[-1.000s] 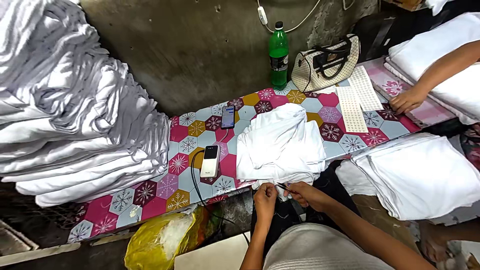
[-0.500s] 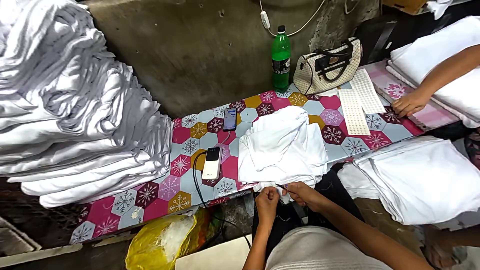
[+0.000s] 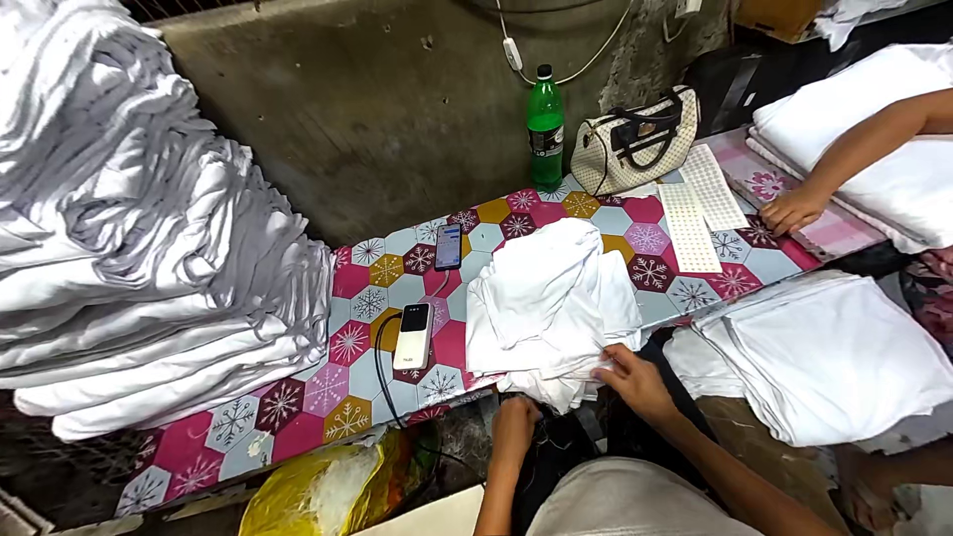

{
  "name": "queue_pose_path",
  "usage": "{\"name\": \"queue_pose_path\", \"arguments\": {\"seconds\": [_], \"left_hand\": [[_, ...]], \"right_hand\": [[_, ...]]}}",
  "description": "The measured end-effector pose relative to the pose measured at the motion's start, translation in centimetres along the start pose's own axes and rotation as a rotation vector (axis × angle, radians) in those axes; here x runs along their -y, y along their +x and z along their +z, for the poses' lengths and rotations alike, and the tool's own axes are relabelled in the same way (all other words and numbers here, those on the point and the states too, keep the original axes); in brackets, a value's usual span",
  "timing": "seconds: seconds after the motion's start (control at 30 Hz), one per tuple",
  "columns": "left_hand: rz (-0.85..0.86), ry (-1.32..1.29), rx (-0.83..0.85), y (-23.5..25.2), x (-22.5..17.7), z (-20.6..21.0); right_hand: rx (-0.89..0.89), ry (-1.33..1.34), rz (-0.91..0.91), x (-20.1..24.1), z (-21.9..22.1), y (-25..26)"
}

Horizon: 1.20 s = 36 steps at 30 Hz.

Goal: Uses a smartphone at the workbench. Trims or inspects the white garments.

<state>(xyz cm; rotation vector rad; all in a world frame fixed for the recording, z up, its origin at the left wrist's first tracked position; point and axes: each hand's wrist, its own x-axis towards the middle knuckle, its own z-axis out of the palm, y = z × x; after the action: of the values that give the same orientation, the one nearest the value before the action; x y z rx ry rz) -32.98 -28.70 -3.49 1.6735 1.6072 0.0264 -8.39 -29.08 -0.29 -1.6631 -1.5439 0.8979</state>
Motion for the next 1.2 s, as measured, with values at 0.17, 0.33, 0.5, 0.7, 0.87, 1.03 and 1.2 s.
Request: {"name": "queue_pose_path", "arguments": {"seconds": [0.17,0.33,0.5,0.7,0.87,1.03,1.2], "left_hand": [[0.36,0.07,-0.628,-2.4,-2.9,0.0],[0.63,-0.163,-1.011,1.1,-5.4,0.9],[0.115,-0.777,-0.716,5.6,-0.7,-4.3],[0.0,-0.836,-0.595,1.2,6.2,-6.6],[-0.156,-0.415,-0.342,-2.7,6.8,-8.3],[-0.163,-0.103,-0.306,-3.2,5.1,-9.3],[0.193,-0.317,-0.662,-1.3,-1.7,-6.6]], "right_hand": [[-0.031,-0.052,0.235,-2.5,-1.3,0.4],[-0.205,0.084,0.12,0.2,-0.4,-1.2],[-0.151,0.13,0.087,0.0,-0.5,-2.6],[-0.054,0.288,0.185,3.2,-1.3,-1.4],[0.063,0.388,-0.082,12.8,-0.5,4.5],[0.193,0.552,-0.286,18.1,0.0,8.7],[0.058,0.627,-0.14,13.7,-0.2,6.7]]}}
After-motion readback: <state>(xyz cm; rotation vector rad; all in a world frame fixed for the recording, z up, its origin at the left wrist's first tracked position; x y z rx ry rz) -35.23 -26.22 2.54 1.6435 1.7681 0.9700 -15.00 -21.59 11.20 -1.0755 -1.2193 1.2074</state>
